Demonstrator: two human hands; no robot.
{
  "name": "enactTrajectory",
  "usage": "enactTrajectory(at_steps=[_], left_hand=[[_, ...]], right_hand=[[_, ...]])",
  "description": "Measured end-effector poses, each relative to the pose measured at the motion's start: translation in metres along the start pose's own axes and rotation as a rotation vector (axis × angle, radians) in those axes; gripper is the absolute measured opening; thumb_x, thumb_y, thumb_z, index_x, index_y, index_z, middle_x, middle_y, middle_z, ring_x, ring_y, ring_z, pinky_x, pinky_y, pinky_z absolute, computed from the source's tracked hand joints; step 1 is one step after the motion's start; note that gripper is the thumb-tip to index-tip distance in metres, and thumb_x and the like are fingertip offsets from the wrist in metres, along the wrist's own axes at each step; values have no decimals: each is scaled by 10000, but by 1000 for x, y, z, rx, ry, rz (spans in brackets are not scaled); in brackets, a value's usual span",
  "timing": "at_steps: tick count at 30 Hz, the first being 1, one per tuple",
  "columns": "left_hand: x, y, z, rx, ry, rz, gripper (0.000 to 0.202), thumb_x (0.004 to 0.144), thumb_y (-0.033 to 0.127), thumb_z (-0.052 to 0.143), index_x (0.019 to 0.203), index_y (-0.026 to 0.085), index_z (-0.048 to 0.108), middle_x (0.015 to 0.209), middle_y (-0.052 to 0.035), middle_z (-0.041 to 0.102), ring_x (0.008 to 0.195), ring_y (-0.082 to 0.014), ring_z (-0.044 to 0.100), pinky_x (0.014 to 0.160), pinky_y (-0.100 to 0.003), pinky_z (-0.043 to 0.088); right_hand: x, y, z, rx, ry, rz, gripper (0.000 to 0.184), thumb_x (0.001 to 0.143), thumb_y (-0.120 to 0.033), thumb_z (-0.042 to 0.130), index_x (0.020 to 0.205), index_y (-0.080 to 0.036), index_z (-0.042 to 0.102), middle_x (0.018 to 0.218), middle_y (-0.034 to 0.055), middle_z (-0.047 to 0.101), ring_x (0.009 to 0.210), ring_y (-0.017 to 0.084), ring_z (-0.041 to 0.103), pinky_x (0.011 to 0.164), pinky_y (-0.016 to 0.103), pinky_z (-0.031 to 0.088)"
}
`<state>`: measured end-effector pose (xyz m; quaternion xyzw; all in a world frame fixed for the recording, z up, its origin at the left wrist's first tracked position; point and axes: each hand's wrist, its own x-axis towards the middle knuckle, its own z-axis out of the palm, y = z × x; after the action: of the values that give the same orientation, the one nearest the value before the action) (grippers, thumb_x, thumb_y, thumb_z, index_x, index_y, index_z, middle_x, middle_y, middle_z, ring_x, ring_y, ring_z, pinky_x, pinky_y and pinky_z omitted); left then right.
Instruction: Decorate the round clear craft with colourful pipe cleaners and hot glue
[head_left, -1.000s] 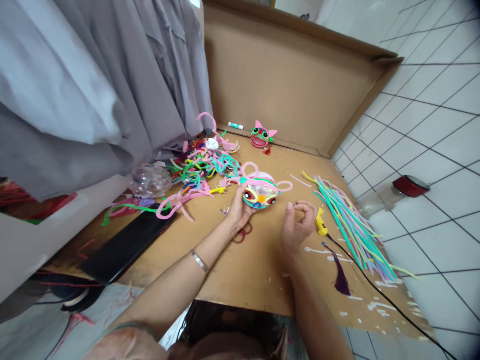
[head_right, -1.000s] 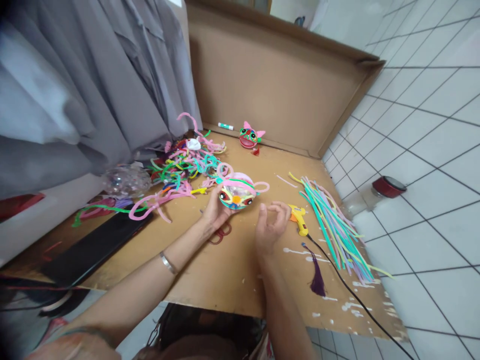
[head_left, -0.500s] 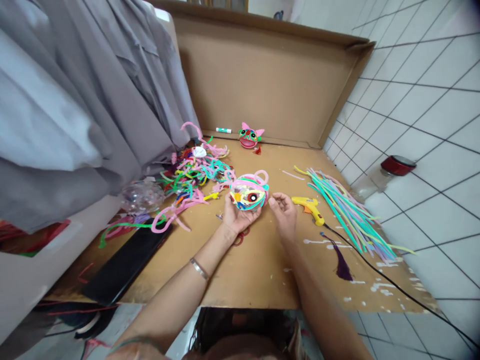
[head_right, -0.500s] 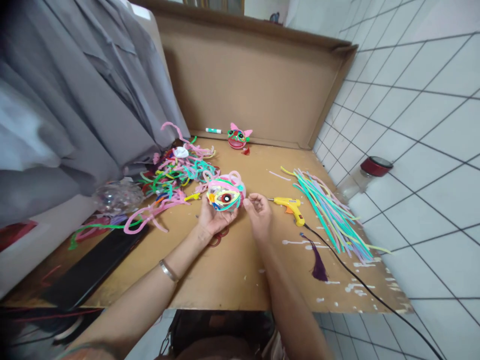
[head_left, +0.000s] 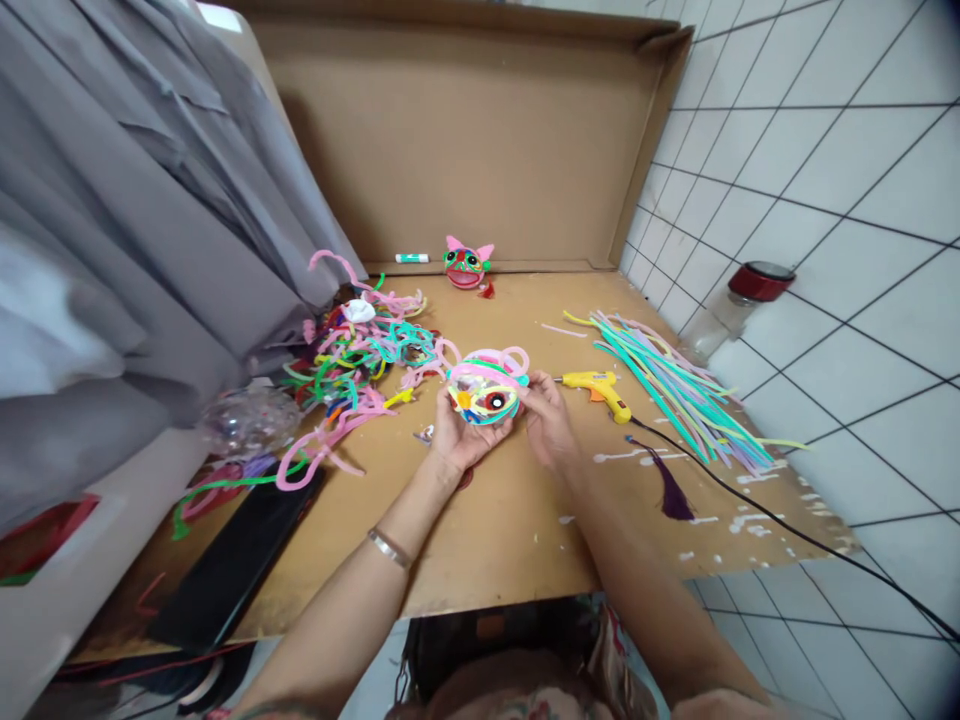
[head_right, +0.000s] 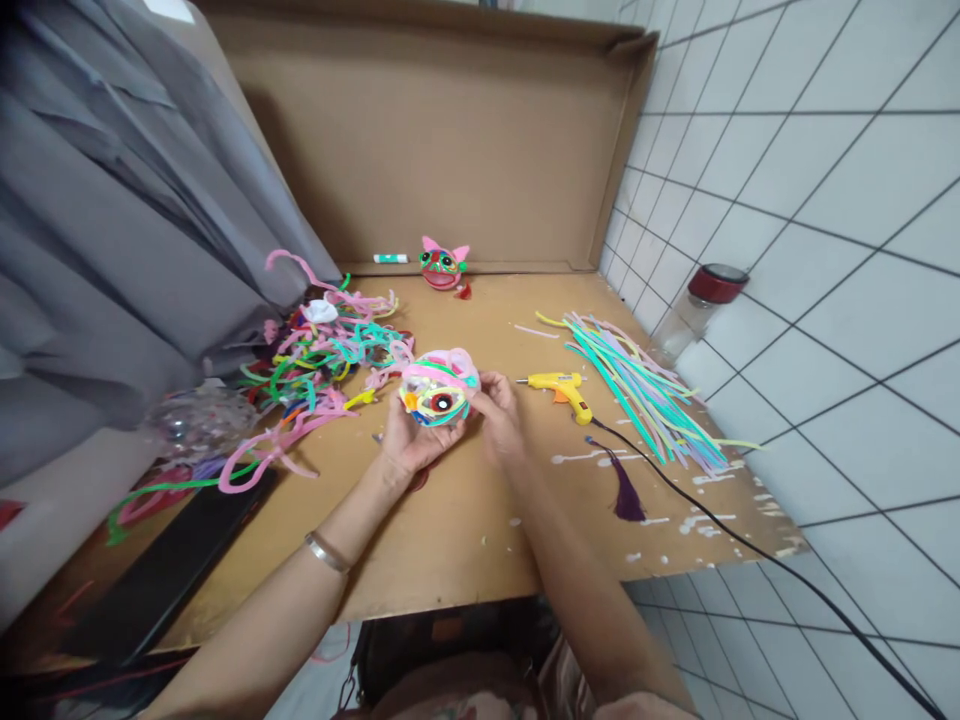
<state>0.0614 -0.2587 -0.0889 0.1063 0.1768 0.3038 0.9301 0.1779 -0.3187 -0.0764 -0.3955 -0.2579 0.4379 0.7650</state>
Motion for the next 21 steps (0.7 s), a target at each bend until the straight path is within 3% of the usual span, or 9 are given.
enactTrajectory(at_steps=[13,21], left_hand=[[-2,-3,3,18,-6,13,520,791,539,508,1137,157,576,952,-135,701,869,-283,667,655,-381,560],[0,-2,3,-1,0,22,490,803,536,483,1095,157,588,950,-123,706,855,-270,683,654,-355,562]], right_hand=[[3,4,-2,29,-3,3,332,578,-238,670,845,-257,475,788,-52,632,759,169,613,730,327,515],[2,7,-1,120,-58,49,289,629,-260,678,868,-247,516,857,-35,639,837,169,615,841,350,503]])
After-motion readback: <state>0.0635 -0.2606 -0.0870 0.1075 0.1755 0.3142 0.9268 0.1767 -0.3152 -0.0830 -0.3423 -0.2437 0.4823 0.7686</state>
